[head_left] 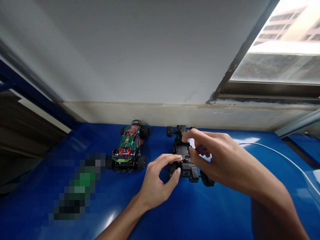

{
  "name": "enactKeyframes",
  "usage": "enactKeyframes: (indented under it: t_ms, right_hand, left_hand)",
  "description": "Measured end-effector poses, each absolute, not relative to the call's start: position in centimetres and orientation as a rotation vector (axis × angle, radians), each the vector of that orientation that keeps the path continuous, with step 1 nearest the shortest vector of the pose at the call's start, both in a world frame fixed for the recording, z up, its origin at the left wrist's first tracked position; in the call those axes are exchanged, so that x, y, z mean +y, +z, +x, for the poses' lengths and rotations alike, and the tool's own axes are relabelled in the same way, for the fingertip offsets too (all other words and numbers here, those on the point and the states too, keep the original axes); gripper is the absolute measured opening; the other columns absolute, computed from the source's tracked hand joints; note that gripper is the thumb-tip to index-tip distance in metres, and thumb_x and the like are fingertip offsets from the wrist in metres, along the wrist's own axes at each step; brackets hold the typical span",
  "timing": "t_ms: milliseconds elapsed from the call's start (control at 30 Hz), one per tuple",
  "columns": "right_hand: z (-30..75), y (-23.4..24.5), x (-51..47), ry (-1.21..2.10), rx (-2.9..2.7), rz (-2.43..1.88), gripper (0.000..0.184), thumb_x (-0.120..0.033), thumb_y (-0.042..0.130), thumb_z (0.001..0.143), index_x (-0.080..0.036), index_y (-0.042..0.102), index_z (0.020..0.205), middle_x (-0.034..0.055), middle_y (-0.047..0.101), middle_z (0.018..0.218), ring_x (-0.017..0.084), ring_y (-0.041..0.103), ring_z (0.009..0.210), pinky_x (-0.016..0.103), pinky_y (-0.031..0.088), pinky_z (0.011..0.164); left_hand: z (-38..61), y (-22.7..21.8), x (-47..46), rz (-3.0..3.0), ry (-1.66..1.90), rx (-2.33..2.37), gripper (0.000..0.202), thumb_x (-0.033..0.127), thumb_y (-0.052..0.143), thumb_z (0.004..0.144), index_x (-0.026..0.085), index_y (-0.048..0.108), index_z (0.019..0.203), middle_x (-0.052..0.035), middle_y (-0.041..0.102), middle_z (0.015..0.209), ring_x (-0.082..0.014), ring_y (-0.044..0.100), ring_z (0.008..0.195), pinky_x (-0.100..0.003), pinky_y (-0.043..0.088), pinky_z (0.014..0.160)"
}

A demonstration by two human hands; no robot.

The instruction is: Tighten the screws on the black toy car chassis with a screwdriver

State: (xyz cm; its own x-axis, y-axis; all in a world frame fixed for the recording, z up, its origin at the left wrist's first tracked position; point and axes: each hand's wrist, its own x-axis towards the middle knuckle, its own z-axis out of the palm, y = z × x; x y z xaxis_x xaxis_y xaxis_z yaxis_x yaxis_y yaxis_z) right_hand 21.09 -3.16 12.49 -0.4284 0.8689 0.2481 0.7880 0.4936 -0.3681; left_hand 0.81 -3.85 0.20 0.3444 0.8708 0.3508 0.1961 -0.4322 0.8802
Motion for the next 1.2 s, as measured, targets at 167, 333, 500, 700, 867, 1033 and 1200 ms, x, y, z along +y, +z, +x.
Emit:
enactKeyframes:
  t_ms: [167,333,500,700,867,1033,1200]
  right_hand:
    - [21.08,12.29,-3.19,0.269,-2.35,-1.351,0.024,-0.013,0.056,0.097,-0.025,0.062,0.117,-0.0076,0.063,0.073,0.006,0.046,0.047,0.023,0.036,0.055]
    - [21.13,12.35,-3.37,0.281,-2.33,-1.344,0.025,-0.014,0.055,0.097,-0.026,0.062,0.118,-0.0084,0.062,0.071,0.006,0.048,0.047,0.023,0.037,0.056]
    - [21.11,12.25,-3.27,0.275,-2.336,-1.345,0.026,-0.012,0.056,0.096,-0.026,0.061,0.118,-0.0094,0.062,0.071,0.005,0.047,0.046,0.023,0.036,0.056]
    - [21.26,12.41,-3.4,0.28,-2.346,-1.346,0.026,-0.012,0.055,0.096,-0.026,0.061,0.117,-0.0101,0.06,0.07,0.004,0.044,0.043,0.024,0.036,0.056]
    - [21.36,12.45,-3.47,0.271,-2.337,-1.34,0.026,-0.013,0.055,0.096,-0.026,0.061,0.118,-0.0094,0.061,0.07,0.005,0.046,0.045,0.023,0.036,0.056]
    - [21.02,12.4,-3.3,0.274,-2.344,-1.347,0.025,-0.012,0.055,0.096,-0.024,0.063,0.117,-0.0068,0.064,0.073,0.006,0.048,0.047,0.023,0.036,0.055]
    - [21.02,12.36,-3.41,0.252,-2.365,-1.34,0.028,-0.012,0.055,0.096,-0.025,0.063,0.12,-0.0029,0.069,0.08,0.009,0.055,0.054,0.023,0.038,0.056]
  left_hand:
    - [0.86,0.27,-3.83,1.836,1.086,0.942,0.029,0.021,0.066,0.096,0.021,0.075,0.123,-0.0063,0.08,0.122,-0.021,0.075,0.107,-0.032,0.059,0.098]
    - [0.9,0.28,-3.9,1.826,1.086,0.932,0.029,0.019,0.066,0.095,0.021,0.075,0.122,-0.0059,0.08,0.122,-0.0205,0.075,0.108,-0.032,0.058,0.098]
    - [0.94,0.26,-3.94,1.829,1.091,0.934,0.027,0.019,0.066,0.095,0.021,0.075,0.121,-0.006,0.08,0.121,-0.0209,0.076,0.108,-0.032,0.059,0.097]
    - [0.92,0.19,-3.88,1.826,1.103,0.931,0.027,0.019,0.066,0.095,0.021,0.075,0.121,-0.0062,0.08,0.12,-0.0208,0.076,0.106,-0.032,0.059,0.097]
    - [0.84,0.37,-3.86,1.827,1.086,0.938,0.028,0.02,0.065,0.095,0.022,0.076,0.121,-0.0052,0.08,0.118,-0.0208,0.075,0.105,-0.032,0.059,0.096]
    - [0.9,0.49,-3.91,1.826,1.088,0.927,0.029,0.02,0.066,0.095,0.021,0.075,0.121,-0.0059,0.081,0.12,-0.0212,0.076,0.106,-0.032,0.059,0.096]
    - [0.96,0.52,-3.91,1.819,1.096,0.928,0.029,0.019,0.065,0.094,0.02,0.076,0.121,-0.0071,0.081,0.119,-0.0221,0.076,0.106,-0.033,0.06,0.097]
